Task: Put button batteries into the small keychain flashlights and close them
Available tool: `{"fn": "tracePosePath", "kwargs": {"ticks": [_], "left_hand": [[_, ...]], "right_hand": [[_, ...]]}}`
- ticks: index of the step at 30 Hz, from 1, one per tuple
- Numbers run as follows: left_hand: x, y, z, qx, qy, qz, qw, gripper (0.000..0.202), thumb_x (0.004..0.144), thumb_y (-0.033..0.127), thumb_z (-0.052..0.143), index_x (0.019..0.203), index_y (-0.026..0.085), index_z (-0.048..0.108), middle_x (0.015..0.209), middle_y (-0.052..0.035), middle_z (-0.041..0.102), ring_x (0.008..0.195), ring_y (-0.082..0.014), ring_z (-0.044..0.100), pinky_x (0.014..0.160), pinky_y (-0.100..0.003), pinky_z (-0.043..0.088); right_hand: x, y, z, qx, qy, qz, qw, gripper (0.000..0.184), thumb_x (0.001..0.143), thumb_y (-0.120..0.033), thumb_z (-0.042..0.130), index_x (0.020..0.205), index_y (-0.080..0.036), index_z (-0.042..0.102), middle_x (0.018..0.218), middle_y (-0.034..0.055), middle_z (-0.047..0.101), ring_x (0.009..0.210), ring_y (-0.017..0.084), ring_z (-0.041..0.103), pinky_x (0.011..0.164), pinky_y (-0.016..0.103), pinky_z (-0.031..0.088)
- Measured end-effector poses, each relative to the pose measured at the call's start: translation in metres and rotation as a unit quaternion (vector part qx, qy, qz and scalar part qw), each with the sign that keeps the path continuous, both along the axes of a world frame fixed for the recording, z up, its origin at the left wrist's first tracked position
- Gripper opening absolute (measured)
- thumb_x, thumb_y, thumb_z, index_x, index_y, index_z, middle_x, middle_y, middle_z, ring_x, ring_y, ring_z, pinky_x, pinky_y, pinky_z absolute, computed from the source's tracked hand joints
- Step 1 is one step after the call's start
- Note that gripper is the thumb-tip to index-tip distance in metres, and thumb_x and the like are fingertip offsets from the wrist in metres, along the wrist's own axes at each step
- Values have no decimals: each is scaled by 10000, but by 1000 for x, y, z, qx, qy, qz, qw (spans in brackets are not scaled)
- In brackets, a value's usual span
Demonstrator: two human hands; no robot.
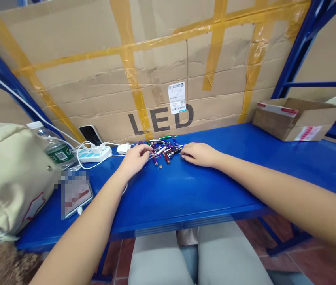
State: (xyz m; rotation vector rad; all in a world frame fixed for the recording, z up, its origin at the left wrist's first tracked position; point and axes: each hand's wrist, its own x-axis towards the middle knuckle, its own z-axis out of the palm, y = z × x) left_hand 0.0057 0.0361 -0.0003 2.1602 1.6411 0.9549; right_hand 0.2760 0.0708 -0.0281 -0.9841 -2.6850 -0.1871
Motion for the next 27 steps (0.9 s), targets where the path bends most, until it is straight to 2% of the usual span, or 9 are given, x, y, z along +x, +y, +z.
{"fn": "tracePosePath", "kwargs": {"ticks": [3, 6, 9, 13, 18, 21, 23, 27], "left_hand": [[-8, 2, -1, 28, 133, 5, 991, 210, 829, 213, 525, 935, 176, 703, 1005, -68, 721, 951, -234, 640, 895, -362, 485], [-15, 6, -8, 5, 187, 12, 982, 196, 793, 269, 586, 902, 163, 710, 968, -93, 721, 925, -262, 640, 833, -352, 491], [-20, 11, -16, -14, 185, 15, 982, 184, 789, 251, 594, 896, 159, 711, 897, -95, 724, 852, -256, 648, 806, -353, 492], [-22, 16, -20, -6, 179, 24, 984, 222, 824, 250, 564, 979, 166, 699, 934, -90, 728, 889, -250, 652, 829, -348, 494], [-23, 16, -19, 11, 166, 37, 985, 244, 835, 224, 553, 1035, 167, 681, 980, -83, 732, 921, -236, 658, 849, -328, 492], [-22, 15, -19, 19, 139, 45, 989, 224, 824, 216, 573, 1010, 162, 686, 948, -85, 736, 892, -232, 666, 829, -318, 497], [-21, 16, -19, 30, 118, 51, 991, 225, 828, 223, 577, 1012, 156, 686, 946, -89, 735, 882, -228, 667, 823, -311, 498], [-20, 17, -17, 79, 74, 76, 991, 295, 861, 246, 536, 1113, 140, 647, 1057, -103, 711, 915, -203, 654, 847, -291, 491]], "right_hand": [[-3, -2, -3, 55, -34, 1, 998, 325, 965, -265, 362, 993, -146, 663, 981, 100, 659, 906, 216, 570, 817, 315, 373], [-4, -7, -3, 88, -59, -41, 994, 354, 973, -268, 334, 1005, -135, 661, 1004, 118, 647, 918, 228, 547, 817, 327, 352], [-2, -13, -2, 94, -64, -108, 988, 346, 966, -254, 335, 998, -126, 655, 1029, 136, 632, 948, 240, 536, 789, 325, 337], [7, -20, -5, 75, -43, -186, 979, 303, 942, -226, 368, 994, -126, 649, 1053, 143, 624, 973, 249, 539, 773, 325, 334], [12, -26, -8, 60, -27, -232, 971, 281, 931, -216, 381, 1005, -121, 635, 1082, 155, 626, 984, 255, 542, 776, 337, 339], [4, -26, -6, 61, -28, -237, 969, 276, 928, -216, 389, 1029, -122, 628, 1112, 159, 626, 1014, 268, 539, 789, 351, 345], [-7, -24, -6, 55, -11, -270, 961, 288, 934, -222, 384, 1061, -118, 620, 1138, 169, 620, 1042, 276, 534, 803, 357, 352], [-31, -15, -10, 37, 16, -319, 947, 323, 927, -165, 363, 1140, -105, 599, 1206, 203, 589, 1098, 288, 511, 844, 373, 353]]}}
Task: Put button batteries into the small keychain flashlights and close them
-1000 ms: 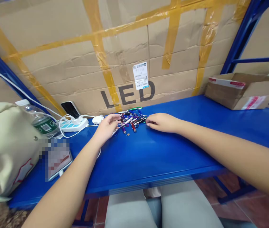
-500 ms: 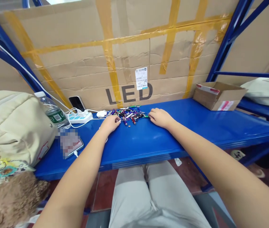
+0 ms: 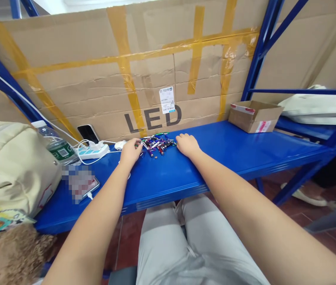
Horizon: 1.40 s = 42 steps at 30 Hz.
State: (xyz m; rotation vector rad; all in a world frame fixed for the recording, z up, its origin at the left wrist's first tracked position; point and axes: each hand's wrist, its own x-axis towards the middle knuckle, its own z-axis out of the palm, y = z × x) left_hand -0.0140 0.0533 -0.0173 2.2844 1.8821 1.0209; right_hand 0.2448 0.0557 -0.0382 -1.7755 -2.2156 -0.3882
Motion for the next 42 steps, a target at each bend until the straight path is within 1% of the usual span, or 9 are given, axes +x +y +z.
{"fn": "tracePosePath", "kwargs": {"ticks": [3, 7, 13, 16, 22, 27, 34, 38, 42], "left_hand": [[-2, 1, 2, 29, -31, 23, 999, 325, 857, 255, 542, 1145, 132, 628, 1042, -97, 707, 876, -188, 651, 842, -287, 491], [-6, 3, 1, -2, -27, 48, 998, 302, 832, 242, 568, 1103, 134, 648, 991, -93, 724, 887, -204, 661, 852, -302, 488], [-9, 7, -3, -18, -23, 49, 998, 272, 816, 221, 580, 1057, 132, 668, 985, -99, 735, 930, -213, 675, 867, -306, 497], [-8, 8, -3, -22, -23, 43, 999, 283, 820, 231, 581, 1074, 137, 665, 983, -88, 739, 894, -200, 683, 847, -293, 507], [-6, 7, -3, -28, -23, 32, 999, 303, 828, 237, 582, 1094, 118, 665, 986, -102, 740, 895, -203, 685, 857, -304, 511], [-6, 8, -3, -40, -23, 33, 998, 291, 818, 263, 598, 1065, 134, 682, 978, -95, 743, 931, -221, 685, 878, -322, 510], [-6, 10, -6, -54, -19, 18, 998, 257, 786, 250, 623, 1010, 154, 704, 1002, -80, 743, 953, -214, 676, 869, -291, 502], [-9, 12, -8, -46, -17, 24, 999, 235, 798, 257, 593, 981, 167, 710, 955, -68, 743, 934, -214, 668, 850, -296, 497], [-12, 11, -8, -37, -4, 47, 998, 238, 817, 352, 573, 895, 166, 699, 881, -76, 729, 865, -235, 661, 793, -327, 496]], "right_hand": [[-13, 8, -3, -11, 29, -26, 999, 364, 925, -118, 319, 1136, -108, 616, 1200, 216, 590, 1088, 296, 516, 847, 394, 357], [-19, 14, -3, -25, 71, -52, 996, 405, 905, -82, 304, 1138, -99, 635, 1200, 234, 583, 1092, 316, 509, 831, 410, 370], [-8, 17, -4, -27, 147, -49, 988, 377, 914, -236, 368, 1147, -104, 634, 1221, 211, 577, 1119, 334, 494, 869, 424, 392], [1, 24, -6, -50, 225, -26, 973, 339, 896, -261, 409, 1092, -147, 660, 1208, 166, 607, 1099, 300, 522, 885, 384, 396], [15, 40, -10, -77, 309, -15, 948, 294, 892, -256, 419, 1012, -168, 673, 1106, 86, 691, 968, 194, 601, 795, 269, 420], [16, 44, -12, -72, 345, -6, 936, 231, 844, -238, 480, 897, -187, 699, 1023, 47, 722, 927, 183, 625, 755, 250, 430], [17, 50, -17, -73, 382, 8, 921, 213, 824, -235, 494, 871, -205, 700, 912, 20, 738, 851, 162, 647, 699, 232, 444], [17, 52, -20, -72, 392, 11, 917, 220, 823, -234, 489, 879, -198, 699, 875, 23, 738, 838, 166, 651, 695, 234, 454], [17, 52, -21, -61, 410, 18, 910, 217, 796, -221, 500, 865, -184, 703, 823, 28, 731, 781, 161, 646, 699, 242, 454]]}}
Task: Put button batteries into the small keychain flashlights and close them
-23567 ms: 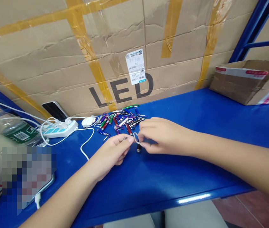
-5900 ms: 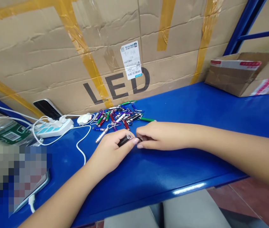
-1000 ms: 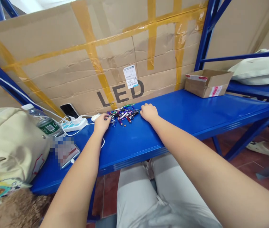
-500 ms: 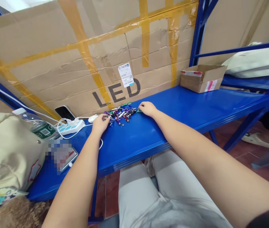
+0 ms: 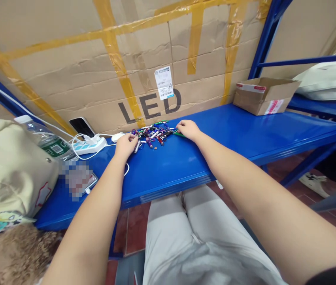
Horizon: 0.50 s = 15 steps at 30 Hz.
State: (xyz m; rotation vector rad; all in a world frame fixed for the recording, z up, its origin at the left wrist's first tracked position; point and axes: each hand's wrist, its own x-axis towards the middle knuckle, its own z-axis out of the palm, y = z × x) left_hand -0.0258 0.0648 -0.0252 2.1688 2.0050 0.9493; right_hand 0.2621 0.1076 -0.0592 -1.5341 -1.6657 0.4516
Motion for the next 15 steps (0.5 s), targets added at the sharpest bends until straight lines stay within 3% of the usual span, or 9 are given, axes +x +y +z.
{"fn": "tracePosePath", "kwargs": {"ticks": [3, 6, 8, 12, 15], "left_hand": [[0, -1, -1, -37, 39, -7, 999, 303, 776, 452, 621, 860, 165, 670, 832, -79, 715, 777, -242, 652, 716, -336, 494], [1, -1, -4, -41, 62, -32, 997, 249, 744, 375, 660, 871, 161, 668, 833, -87, 713, 766, -247, 649, 702, -339, 491], [2, -1, -5, -21, 63, -31, 997, 187, 766, 291, 625, 889, 160, 677, 858, -93, 716, 806, -251, 652, 742, -346, 493], [10, -5, -3, 32, 65, -44, 996, 226, 867, 280, 531, 1012, 172, 666, 995, -88, 710, 922, -226, 638, 857, -346, 483], [22, -11, 1, 127, 55, -131, 982, 216, 886, 245, 529, 1036, 152, 653, 1030, -102, 684, 942, -216, 626, 876, -351, 480]], "right_hand": [[0, -2, 0, 7, 4, 1, 1000, 217, 786, -225, 499, 856, -187, 701, 803, 28, 726, 765, 164, 639, 677, 247, 449], [0, -5, 1, 15, -4, 2, 1000, 226, 787, -236, 494, 864, -188, 701, 826, 33, 726, 775, 174, 633, 682, 258, 449], [-1, -7, 2, 30, -21, 4, 999, 217, 792, -248, 503, 855, -181, 699, 868, 47, 725, 795, 183, 629, 716, 274, 454], [-10, -15, 8, 87, -71, 22, 993, 208, 807, -247, 502, 841, -170, 692, 883, 68, 718, 835, 214, 625, 775, 324, 456], [-25, -26, 17, 165, -75, 99, 978, 250, 843, -307, 518, 948, -157, 687, 996, 91, 707, 901, 225, 620, 829, 346, 464]]}}
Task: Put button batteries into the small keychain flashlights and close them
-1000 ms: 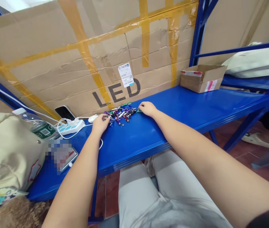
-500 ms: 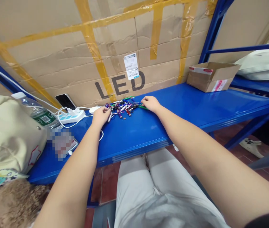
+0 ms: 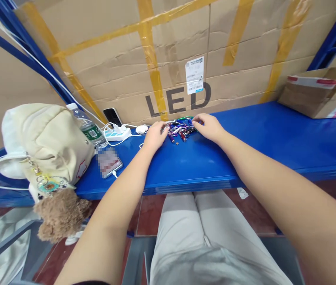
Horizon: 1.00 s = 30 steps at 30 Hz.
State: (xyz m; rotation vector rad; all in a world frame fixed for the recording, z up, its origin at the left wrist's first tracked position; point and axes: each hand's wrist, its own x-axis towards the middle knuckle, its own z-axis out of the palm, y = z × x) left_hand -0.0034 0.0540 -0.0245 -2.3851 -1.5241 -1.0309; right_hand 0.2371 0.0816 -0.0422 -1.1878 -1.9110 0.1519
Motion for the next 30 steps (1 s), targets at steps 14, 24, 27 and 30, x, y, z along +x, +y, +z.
{"fn": "tracePosePath", "kwargs": {"ticks": [14, 24, 27, 30], "left_hand": [[19, -14, 0, 36, 55, -177, 982, 166, 881, 199, 562, 1018, 174, 653, 984, -65, 689, 923, -191, 623, 858, -319, 474], [19, -19, 5, -100, 31, -114, 988, 311, 920, 271, 482, 1196, 170, 584, 1000, -54, 718, 857, -186, 654, 819, -297, 490], [21, -20, 5, -91, 49, -128, 986, 280, 918, 236, 445, 1136, 162, 605, 1049, -62, 706, 928, -192, 646, 859, -298, 474], [23, -23, 7, -91, 51, -130, 986, 272, 916, 239, 431, 1095, 165, 622, 1085, -64, 701, 988, -199, 636, 895, -302, 459]], "right_hand": [[-23, -28, 10, -103, -60, 192, 974, 145, 817, -230, 624, 923, -148, 679, 950, 59, 737, 875, 190, 664, 780, 288, 481], [-20, -28, 12, -94, -50, 162, 981, 287, 953, -218, 404, 704, -174, 540, 764, 24, 656, 746, 144, 585, 743, 253, 410], [-23, -32, 14, -112, -67, 156, 979, 285, 976, -252, 366, 753, -178, 526, 781, 36, 659, 736, 148, 583, 723, 257, 412], [-27, -38, 15, -88, -141, 131, 977, 221, 964, -322, 411, 894, -172, 556, 931, 86, 691, 800, 187, 611, 696, 277, 415]]}}
